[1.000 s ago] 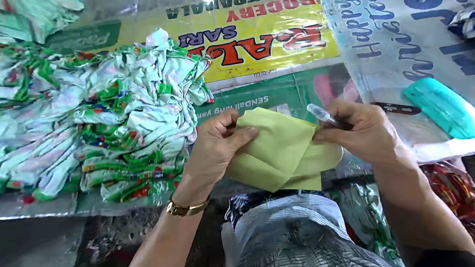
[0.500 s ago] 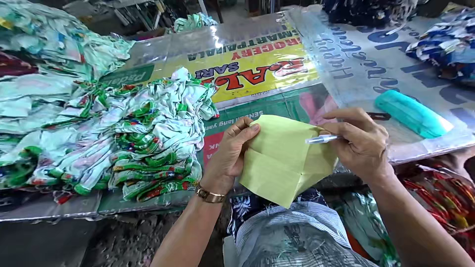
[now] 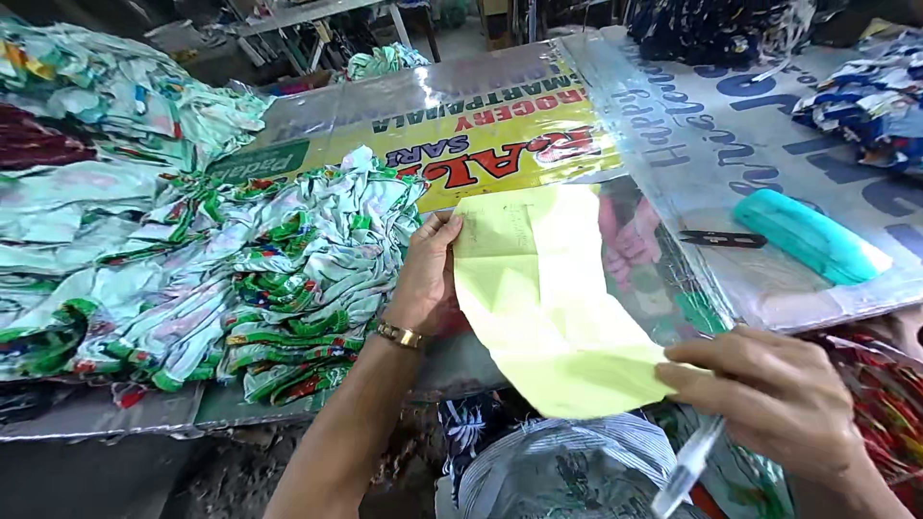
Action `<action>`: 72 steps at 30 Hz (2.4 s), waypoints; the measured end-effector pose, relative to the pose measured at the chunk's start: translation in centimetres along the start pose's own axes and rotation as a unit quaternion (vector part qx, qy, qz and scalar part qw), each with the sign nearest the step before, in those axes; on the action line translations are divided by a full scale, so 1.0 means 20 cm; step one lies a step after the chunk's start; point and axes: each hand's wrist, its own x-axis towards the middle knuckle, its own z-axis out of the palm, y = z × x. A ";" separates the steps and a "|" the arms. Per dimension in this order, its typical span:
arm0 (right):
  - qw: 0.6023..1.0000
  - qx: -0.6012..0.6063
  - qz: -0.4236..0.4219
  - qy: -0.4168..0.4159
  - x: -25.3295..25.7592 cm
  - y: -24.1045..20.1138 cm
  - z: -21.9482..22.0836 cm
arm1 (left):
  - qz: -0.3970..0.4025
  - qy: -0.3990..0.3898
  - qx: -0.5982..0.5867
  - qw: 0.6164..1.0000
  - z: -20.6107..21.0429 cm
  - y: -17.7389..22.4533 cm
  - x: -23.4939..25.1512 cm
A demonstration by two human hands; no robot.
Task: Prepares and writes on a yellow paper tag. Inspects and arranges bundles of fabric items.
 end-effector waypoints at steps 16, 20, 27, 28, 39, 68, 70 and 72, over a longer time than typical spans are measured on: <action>0.982 -0.071 0.009 -0.177 -0.13 -0.03 0.16 | -0.035 0.059 0.096 0.993 -0.06 -0.07 0.08; 0.967 -0.079 0.077 -0.230 -0.18 -0.01 0.01 | -0.022 0.047 0.069 0.996 -0.03 -0.03 -0.02; 0.949 -0.072 0.128 -0.279 -0.17 -0.06 -0.05 | 0.095 -0.009 0.002 0.995 0.04 0.11 -0.18; 0.948 -0.071 0.130 -0.281 -0.17 -0.07 -0.05 | 0.101 -0.013 -0.006 0.995 0.05 0.13 -0.19; 0.952 -0.062 0.131 -0.268 -0.18 -0.10 0.00 | 0.124 -0.010 0.020 0.992 0.07 0.14 -0.20; 0.955 0.035 0.108 -0.274 -0.08 -0.16 0.04 | 0.250 -0.325 0.588 0.697 0.11 -0.36 -0.15; 0.956 0.021 0.096 -0.278 -0.02 -0.16 -0.01 | 0.246 -0.335 0.586 0.695 0.12 -0.36 -0.16; 0.958 -0.006 0.084 -0.276 0.04 -0.16 -0.06 | 0.234 -0.357 0.583 0.691 0.13 -0.35 -0.19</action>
